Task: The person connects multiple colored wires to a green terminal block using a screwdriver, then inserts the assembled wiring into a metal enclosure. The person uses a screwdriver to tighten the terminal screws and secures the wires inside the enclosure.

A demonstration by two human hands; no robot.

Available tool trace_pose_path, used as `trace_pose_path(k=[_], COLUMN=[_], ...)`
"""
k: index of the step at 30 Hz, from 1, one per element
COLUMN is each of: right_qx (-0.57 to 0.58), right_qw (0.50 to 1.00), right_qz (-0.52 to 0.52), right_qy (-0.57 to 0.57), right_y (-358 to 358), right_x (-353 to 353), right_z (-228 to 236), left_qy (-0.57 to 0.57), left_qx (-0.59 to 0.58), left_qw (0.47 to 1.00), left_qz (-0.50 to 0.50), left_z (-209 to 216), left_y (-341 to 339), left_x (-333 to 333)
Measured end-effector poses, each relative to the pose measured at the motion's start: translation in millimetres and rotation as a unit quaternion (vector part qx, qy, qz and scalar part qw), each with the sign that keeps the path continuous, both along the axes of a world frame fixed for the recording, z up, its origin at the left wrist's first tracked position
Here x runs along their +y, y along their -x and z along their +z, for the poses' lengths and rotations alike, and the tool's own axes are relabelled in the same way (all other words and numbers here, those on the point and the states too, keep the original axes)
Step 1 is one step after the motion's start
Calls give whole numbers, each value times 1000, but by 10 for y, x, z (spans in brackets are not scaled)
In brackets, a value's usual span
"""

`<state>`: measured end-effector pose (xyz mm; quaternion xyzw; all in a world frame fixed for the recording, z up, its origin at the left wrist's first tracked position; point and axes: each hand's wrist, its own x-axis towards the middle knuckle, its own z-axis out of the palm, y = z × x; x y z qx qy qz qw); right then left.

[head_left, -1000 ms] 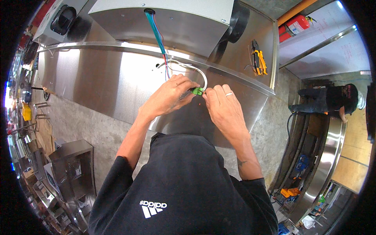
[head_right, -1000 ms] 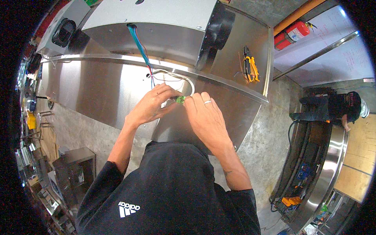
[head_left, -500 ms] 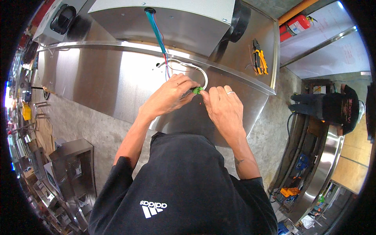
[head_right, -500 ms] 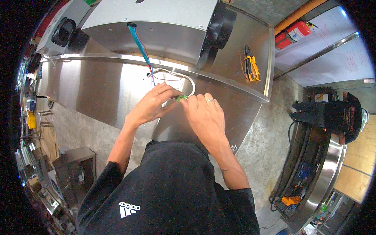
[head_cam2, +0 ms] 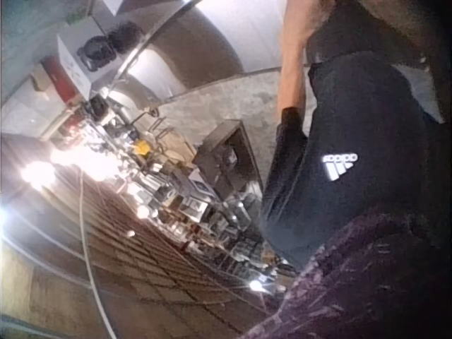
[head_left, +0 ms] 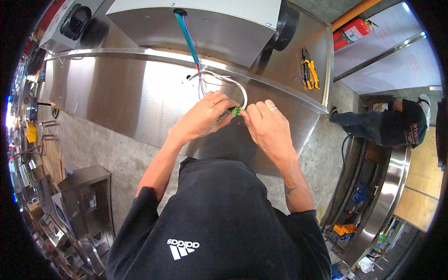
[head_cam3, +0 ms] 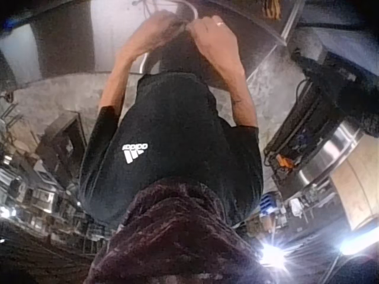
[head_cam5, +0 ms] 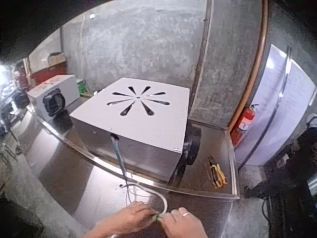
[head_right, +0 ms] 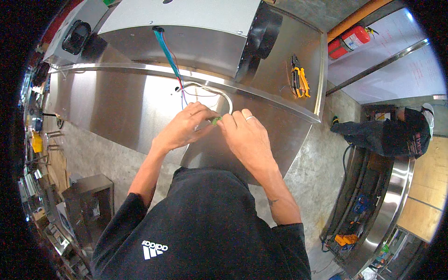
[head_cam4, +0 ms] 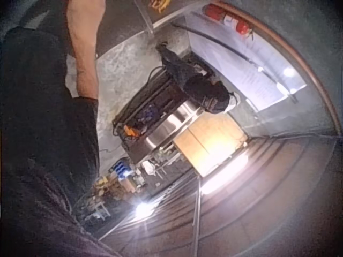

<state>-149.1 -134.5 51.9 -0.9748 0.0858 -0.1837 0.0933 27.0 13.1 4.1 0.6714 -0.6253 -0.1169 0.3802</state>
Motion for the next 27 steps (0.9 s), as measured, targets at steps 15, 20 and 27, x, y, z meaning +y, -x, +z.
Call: trace_pose_path(k=[15, 20, 27], right_qx=[26, 51, 64], right_qw=[999, 995, 991], right_qz=[24, 59, -15], right_qy=[28, 65, -116], right_y=[13, 40, 24], right_x=[-107, -104, -75], right_z=[79, 34, -90], left_qy=[-29, -18, 10], left_qx=[-29, -52, -69], left_qw=[999, 998, 997], left_qz=[-18, -8, -12], left_z=[38, 115, 79], left_y=[-29, -41, -33], left_x=[-20, -48, -33])
